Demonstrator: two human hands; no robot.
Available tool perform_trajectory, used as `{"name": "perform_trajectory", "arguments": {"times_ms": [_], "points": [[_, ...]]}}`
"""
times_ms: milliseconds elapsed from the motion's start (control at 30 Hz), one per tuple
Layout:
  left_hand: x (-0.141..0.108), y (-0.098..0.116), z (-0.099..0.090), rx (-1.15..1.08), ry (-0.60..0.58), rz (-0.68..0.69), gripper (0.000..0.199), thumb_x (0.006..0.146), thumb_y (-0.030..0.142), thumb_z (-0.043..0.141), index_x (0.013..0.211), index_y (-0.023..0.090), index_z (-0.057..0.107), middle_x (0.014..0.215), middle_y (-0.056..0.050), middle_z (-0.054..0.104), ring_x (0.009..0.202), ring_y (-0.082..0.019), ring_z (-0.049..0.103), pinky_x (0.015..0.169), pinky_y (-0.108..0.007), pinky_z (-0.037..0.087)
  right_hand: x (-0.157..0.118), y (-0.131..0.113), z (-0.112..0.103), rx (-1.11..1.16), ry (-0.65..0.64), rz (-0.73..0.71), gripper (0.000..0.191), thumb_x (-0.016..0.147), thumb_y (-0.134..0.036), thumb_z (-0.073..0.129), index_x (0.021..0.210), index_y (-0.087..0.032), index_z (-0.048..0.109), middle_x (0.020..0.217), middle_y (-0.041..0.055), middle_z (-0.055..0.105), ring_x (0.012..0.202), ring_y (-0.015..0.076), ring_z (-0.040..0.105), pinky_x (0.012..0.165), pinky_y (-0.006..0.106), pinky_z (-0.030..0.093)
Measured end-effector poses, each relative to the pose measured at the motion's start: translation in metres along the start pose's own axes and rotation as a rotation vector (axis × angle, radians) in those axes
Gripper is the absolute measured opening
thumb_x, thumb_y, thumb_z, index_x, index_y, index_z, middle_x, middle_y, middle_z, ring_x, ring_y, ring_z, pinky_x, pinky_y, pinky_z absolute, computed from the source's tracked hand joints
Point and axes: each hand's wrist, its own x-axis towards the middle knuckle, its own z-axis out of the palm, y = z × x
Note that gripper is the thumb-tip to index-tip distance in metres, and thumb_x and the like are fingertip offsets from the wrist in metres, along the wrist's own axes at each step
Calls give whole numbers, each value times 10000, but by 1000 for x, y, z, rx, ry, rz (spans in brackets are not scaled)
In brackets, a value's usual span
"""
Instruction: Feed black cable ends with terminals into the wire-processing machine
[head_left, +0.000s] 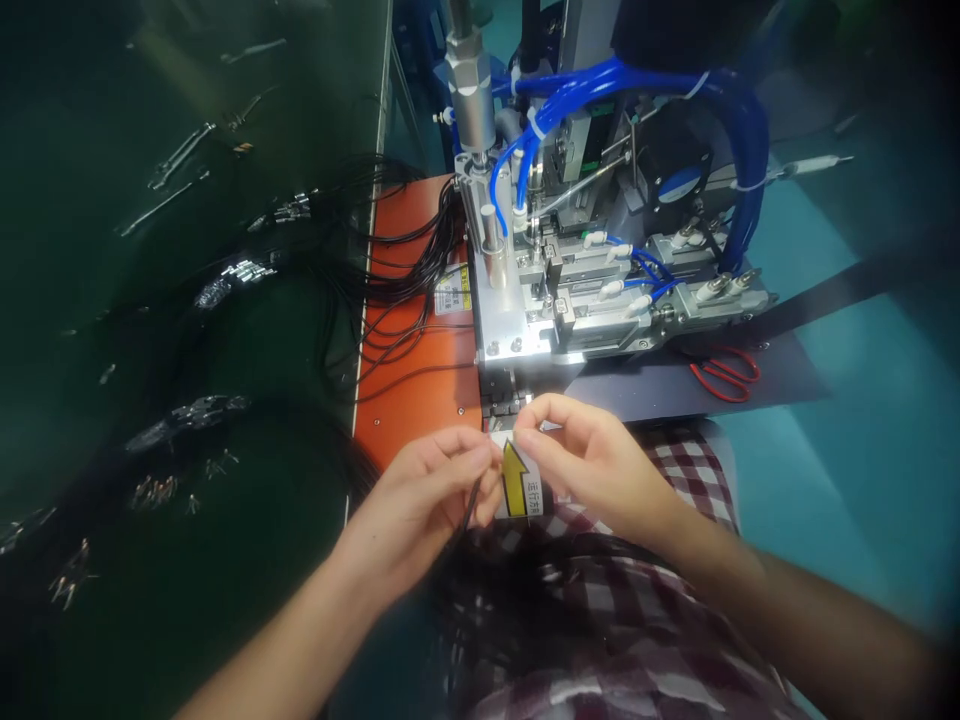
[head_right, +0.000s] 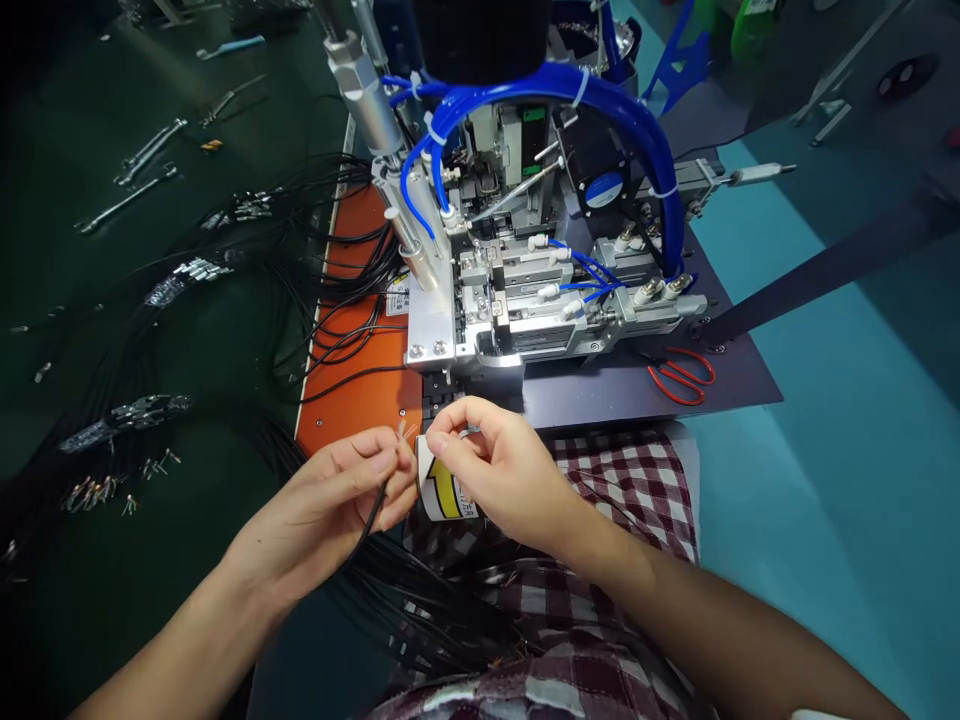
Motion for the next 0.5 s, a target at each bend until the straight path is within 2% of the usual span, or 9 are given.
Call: {"name": "perform_trajectory", "arguments": {"times_ms": [67,167,233,333,400,467,500], "points": [[-8,3,-1,17,38,57,218,889,297,569,730,157,521,561,51,411,476,-57,437,484,-183,314,-15,6,-6,-182,-94,-21,129,868,-288,568,792,-189,601,599,-44,529,438,64,410,436,208,346],[-18,3,-4,134,101,113,266,898,337,561,706,171,481,545,85,288,405,-22,256,430,-179,205,-39,23,-11,-541,-335,8,116,835,-276,620,790,-182,672,703,7,632,553,105,521,553,249,405],[-23,-1,-4,336,107,130,266,881,348,591,699,166,523,550,73,352,431,-29,288,437,-178,229,-50,37,-9,-677,-363,16,128,826,-286,632,853,-174,688,788,39,662,646,137,560,604,265,409],[-27,-11,4,764,8,204,118,867,282,610,814,185,650,747,2,589,668,-100,535,613,-206,407,-54,45,-4,-715,-365,6,91,811,-218,605,824,-170,682,735,19,648,608,117,533,569,243,375],[-29,-17,9,1038,-116,240,122,878,216,575,944,218,678,931,-27,641,815,-144,585,720,-247,438,-51,39,-6,-687,-324,44,71,778,-167,586,768,-162,656,657,-4,614,531,90,481,504,220,332],[-30,-21,12,1201,-198,252,206,906,176,499,997,230,675,955,-32,648,797,-147,593,701,-257,435,-44,25,-14,-567,-344,155,90,785,-172,559,748,-152,639,623,-8,607,492,78,456,458,201,314],[-30,-22,12,1211,-191,263,217,917,176,476,983,225,677,919,-29,652,767,-141,591,680,-252,432,-40,18,-18,-462,-386,225,131,814,-197,534,752,-147,639,619,-4,615,474,73,451,440,193,317]]}}
